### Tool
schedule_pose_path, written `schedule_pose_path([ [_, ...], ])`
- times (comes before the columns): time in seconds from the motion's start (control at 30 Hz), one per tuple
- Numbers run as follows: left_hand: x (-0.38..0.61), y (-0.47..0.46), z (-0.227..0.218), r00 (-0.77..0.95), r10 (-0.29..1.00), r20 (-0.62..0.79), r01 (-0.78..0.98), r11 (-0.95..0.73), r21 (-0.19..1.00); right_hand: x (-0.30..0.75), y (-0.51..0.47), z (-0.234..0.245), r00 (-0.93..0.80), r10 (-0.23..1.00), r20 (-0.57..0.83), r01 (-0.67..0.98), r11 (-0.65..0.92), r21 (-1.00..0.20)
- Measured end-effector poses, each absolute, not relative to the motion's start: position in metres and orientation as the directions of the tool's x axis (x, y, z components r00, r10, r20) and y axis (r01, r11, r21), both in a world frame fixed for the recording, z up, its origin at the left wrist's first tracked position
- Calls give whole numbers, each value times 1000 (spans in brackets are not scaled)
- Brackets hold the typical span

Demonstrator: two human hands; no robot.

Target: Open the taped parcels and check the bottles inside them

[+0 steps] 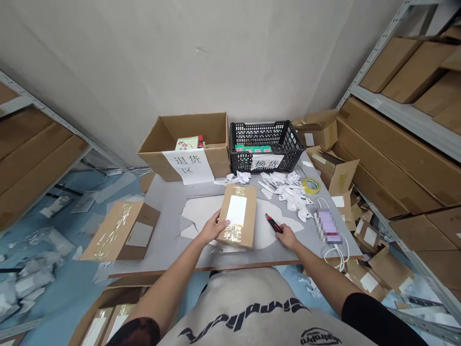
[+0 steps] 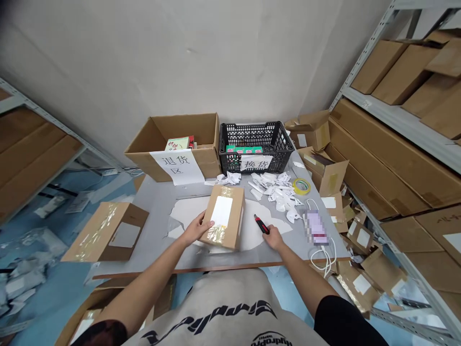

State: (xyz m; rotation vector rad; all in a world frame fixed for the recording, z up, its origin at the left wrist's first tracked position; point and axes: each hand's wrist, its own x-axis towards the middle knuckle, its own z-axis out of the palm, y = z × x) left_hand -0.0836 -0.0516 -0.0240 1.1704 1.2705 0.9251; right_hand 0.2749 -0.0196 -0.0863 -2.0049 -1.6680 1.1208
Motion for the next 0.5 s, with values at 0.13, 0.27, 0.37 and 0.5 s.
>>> schedule_pose_path([
  [0.13,-115,-9,12,385,887,-255,290,146,946,263,12,-59,37,936,-349,578,-305,-757],
  [0.27,-111,9,43,394,855,-336,657,-6,754,247,43,-20,-19,963,-267,482,-225,-847],
  [0.37,-82,-20,42,79,981,-176,886,12,464,231,49,0,-173,964,-202,471,-99,-877],
  [0.5,-44,-72,16,-199,977,-77,935,213,283,214,28,6,-316,913,-257,584,-26,-811],
])
